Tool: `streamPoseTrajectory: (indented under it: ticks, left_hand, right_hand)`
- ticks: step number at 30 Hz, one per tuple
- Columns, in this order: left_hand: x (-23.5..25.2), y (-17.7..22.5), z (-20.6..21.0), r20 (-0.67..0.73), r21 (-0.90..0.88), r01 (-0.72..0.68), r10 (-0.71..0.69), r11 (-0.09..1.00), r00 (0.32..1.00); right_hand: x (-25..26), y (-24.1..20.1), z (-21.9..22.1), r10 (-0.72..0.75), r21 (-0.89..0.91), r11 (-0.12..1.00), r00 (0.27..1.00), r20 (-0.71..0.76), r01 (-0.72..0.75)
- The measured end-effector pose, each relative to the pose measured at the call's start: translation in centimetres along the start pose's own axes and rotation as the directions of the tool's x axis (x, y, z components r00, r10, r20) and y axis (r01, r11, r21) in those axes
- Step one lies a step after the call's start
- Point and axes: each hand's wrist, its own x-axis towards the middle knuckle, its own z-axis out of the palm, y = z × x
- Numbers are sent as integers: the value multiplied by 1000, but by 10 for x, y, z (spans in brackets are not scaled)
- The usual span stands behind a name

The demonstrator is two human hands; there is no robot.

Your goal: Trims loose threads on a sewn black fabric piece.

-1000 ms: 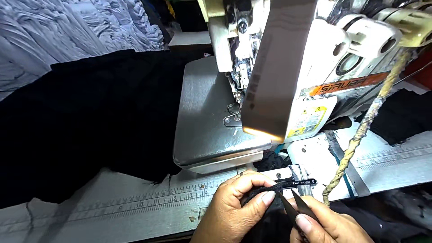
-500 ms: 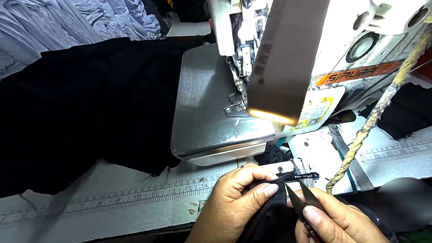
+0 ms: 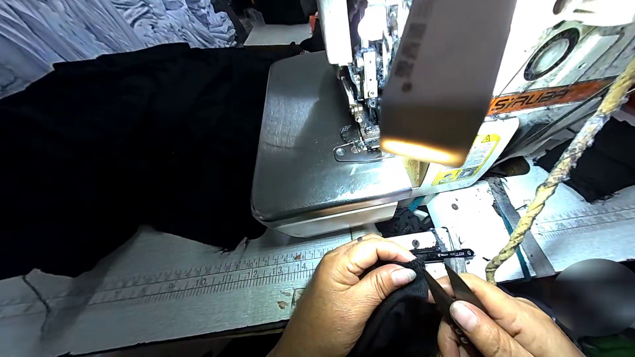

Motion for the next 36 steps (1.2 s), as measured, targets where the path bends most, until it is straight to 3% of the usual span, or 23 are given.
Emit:
streamPoseTrajectory:
  ticks: [16,24,27,30,33,36]
  left_hand:
    - [0,-2,-1,19,37,-17,16,999,1000]
    - [0,-3,-1,28,93,-65,63,994,998]
    - [0,-2,0,20,83,-40,39,996,999]
    - [0,0,0,4,97,-11,10,995,1000]
    - [1,0,1,18,152,-26,23,988,1000]
    - [0,0,1,2,178,-6,6,984,1000]
  right_hand:
    - [0,-2,-2,47,33,998,998,32,-48]
    - [1,-5,-8,137,186,970,983,124,-158]
    - [1,-5,0,105,108,988,993,47,-109]
    - [1,2,12,-43,-72,997,996,-75,37]
    - [-1,10,17,-243,-149,966,935,-258,210]
    - [-4,-2,2,-313,-130,950,885,-345,285]
